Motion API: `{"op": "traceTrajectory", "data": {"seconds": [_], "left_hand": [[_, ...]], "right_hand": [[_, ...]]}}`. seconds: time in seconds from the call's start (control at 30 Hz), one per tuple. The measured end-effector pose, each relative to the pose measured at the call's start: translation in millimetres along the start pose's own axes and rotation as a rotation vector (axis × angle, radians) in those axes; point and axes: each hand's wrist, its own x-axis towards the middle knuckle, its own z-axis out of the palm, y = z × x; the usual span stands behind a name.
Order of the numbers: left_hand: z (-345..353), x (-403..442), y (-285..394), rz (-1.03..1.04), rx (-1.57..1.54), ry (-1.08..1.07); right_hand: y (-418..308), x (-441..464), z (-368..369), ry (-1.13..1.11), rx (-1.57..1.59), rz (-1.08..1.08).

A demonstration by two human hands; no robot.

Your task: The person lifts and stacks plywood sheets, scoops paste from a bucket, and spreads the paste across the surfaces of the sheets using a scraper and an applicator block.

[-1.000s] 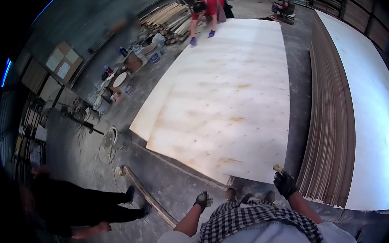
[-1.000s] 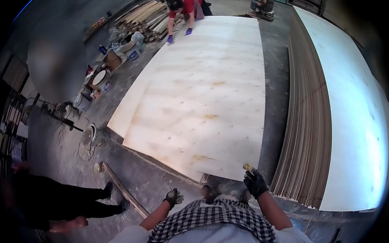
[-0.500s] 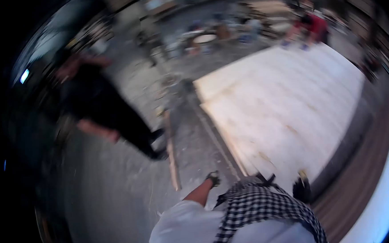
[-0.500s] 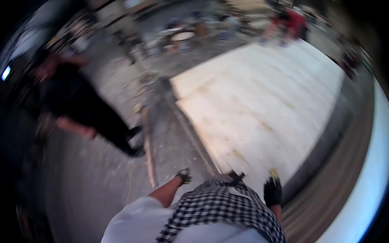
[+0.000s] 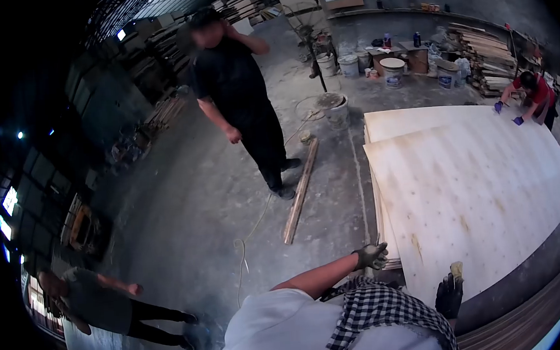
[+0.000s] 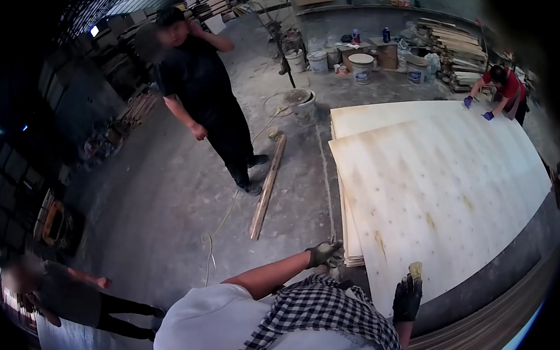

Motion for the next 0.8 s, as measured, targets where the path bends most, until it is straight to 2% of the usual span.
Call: {"op": "traceTrajectory", "data": {"seconds": [0.03, 0.07, 0.13, 0.17, 0.2, 0.27, 0.33, 0.4, 0.43, 0.47, 0.53, 0.6, 0.7, 0.8], "left_hand": [[59.7, -45.9, 25.8, 0.112, 0.169, 0.214], [83.8, -57.7, 40.7, 0.127, 0.173, 0.168], [107.5, -64.4, 55.6, 0.154, 0.181, 0.073], [97.6, -49.4, 58.8, 0.097, 0.102, -0.166], [94.2, -39.2, 67.1, 0.035, 0.021, -0.404], [112.5, -40.1, 76.6, 0.061, 0.099, -0.364], [139.1, -56.4, 90.9, 0.086, 0.199, -0.363], [133.6, -42.4, 97.4, 0.121, 0.405, -0.298], [130.0, -40.5, 96.6, 0.195, 0.448, -0.325], [127.6, -40.9, 95.9, 0.268, 0.479, -0.364], [141.5, -56.9, 103.4, 0.874, 1.364, -0.430], [184.2, -96.8, 108.3, 0.798, 1.496, -0.362], [199.2, -93.8, 95.0, 0.863, 1.420, -0.493], [213.7, -91.8, 111.9, 1.027, 1.561, -0.521]], "right_hand": [[-8.2, -4.8, 18.3, -0.011, -0.227, -0.113], [-16.3, -9.6, 36.7, 0.003, -0.452, -0.229], [-44.0, -31.0, 82.1, 0.015, -1.372, -0.590], [-34.3, -22.5, 76.5, 0.028, -1.161, -0.600], [-39.2, -25.1, 81.8, 0.069, -1.245, -0.555], [-55.7, -25.9, 98.9, 0.163, -1.402, -0.449], [-65.2, -28.5, 123.6, 0.043, -1.162, -0.748], [-73.9, -34.6, 144.6, 0.017, -1.153, -0.902], [-79.8, -37.5, 144.7, 0.072, -0.958, -0.408], [-72.8, -35.3, 138.0, 0.070, -1.026, -0.527], [-79.2, -42.8, 151.6, 0.097, -0.899, -0.699], [-80.6, -47.7, 156.9, -0.012, 0.284, -0.283], [-89.1, -48.6, 158.9, -0.037, 0.278, -0.225], [-89.6, -36.9, 170.3, -0.033, 0.294, -0.221]]}}
